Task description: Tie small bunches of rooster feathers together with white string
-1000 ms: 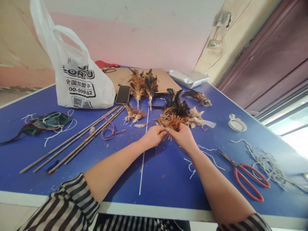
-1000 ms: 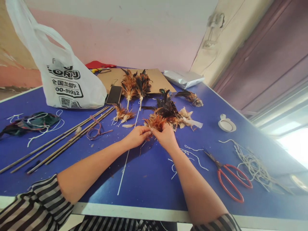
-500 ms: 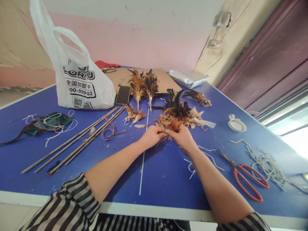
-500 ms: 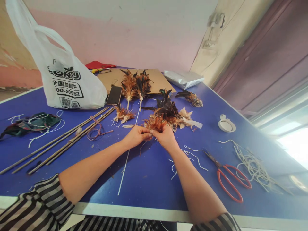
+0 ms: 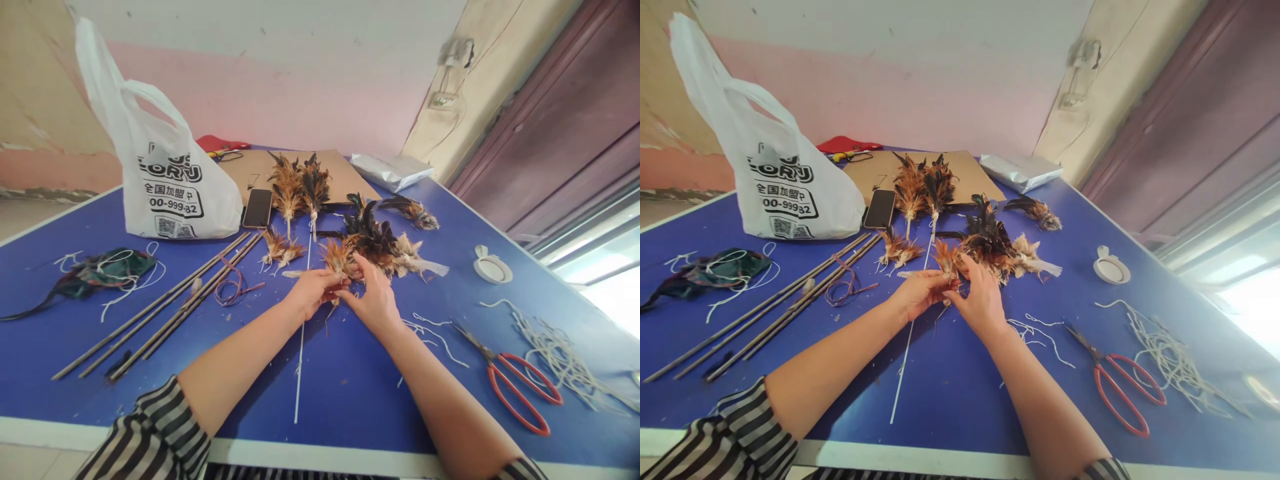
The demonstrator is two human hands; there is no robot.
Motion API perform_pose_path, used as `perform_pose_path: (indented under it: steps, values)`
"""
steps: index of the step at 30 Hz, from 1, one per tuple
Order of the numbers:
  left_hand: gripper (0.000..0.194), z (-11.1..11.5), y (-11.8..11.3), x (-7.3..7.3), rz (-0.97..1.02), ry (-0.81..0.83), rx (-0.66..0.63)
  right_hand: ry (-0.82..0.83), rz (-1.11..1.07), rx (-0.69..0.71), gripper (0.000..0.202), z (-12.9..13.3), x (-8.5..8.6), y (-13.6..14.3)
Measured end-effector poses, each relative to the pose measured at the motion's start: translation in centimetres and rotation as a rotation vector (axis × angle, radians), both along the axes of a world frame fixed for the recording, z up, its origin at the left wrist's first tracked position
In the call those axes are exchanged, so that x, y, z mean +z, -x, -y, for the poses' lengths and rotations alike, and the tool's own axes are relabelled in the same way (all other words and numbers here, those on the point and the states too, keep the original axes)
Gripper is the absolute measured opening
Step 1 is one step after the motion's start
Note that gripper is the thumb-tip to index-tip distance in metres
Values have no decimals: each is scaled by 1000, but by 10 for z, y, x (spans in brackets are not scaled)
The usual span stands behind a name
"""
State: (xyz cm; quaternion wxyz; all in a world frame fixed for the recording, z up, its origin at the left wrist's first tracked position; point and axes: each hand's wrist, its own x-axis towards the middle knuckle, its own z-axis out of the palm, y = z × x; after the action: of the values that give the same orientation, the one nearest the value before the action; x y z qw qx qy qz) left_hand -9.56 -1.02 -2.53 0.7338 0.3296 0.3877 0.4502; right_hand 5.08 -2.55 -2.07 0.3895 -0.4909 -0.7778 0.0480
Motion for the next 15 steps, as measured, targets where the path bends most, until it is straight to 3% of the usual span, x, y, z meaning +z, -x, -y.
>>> perform_pose_path:
  steps: [7,15]
  values:
    - [26,7,-7,-6,-88,-86,-82,-56,198,-118,63,-2,1,-2]
    - [31,6,-4,-4,-164,-167,-145,-146,262,-129,64,-4,4,-13]
